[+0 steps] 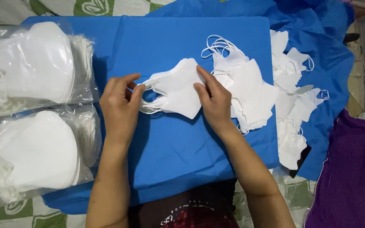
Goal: The person sorts a stack of white face masks, aligns their straps, and places them into a clear plastic bag by hand.
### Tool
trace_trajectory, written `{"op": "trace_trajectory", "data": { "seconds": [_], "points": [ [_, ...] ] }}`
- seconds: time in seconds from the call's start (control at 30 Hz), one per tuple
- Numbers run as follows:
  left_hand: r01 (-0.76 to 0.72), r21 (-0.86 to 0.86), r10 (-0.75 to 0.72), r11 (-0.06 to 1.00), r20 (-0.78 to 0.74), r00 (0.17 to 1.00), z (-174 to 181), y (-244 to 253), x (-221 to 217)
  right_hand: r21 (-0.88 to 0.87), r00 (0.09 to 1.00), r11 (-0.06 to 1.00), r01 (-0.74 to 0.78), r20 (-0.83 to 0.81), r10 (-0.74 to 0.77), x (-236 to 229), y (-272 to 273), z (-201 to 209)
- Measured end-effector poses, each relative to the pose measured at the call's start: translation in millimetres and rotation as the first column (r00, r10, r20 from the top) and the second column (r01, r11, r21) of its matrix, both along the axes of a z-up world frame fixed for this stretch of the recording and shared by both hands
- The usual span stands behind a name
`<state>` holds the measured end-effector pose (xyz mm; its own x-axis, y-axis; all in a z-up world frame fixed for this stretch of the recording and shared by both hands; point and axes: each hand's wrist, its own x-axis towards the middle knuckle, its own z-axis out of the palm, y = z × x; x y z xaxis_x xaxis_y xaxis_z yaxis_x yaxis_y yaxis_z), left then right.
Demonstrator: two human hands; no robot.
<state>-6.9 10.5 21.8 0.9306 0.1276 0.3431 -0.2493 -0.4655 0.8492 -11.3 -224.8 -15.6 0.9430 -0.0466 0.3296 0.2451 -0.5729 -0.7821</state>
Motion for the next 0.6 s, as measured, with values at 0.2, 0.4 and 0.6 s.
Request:
{"op": "trace_trajectory", "data": {
  "seconds": [0.2, 0.4, 0.6],
  "points": [
    [0.051, 0.163, -0.052, 0.985, 0.002, 0.999, -19, 0, 5, -0.312, 0.998, 0.950, 0.032, 0.064, -0.013, 4, 1, -1],
    [0.081, 0.398, -0.124, 0.914, 0.084, 0.989, -15, -2, 5, -0.505, 0.997, 0.861, 0.066, 0.059, -0.042, 4, -3, -9],
    [0.059, 0.361, -0.067, 0.931, 0.011, 0.998, -52, 4, 13, -0.578, 0.996, 0.811, 0.088, 0.068, -0.060, 1, -2, -6]
  ]
}}
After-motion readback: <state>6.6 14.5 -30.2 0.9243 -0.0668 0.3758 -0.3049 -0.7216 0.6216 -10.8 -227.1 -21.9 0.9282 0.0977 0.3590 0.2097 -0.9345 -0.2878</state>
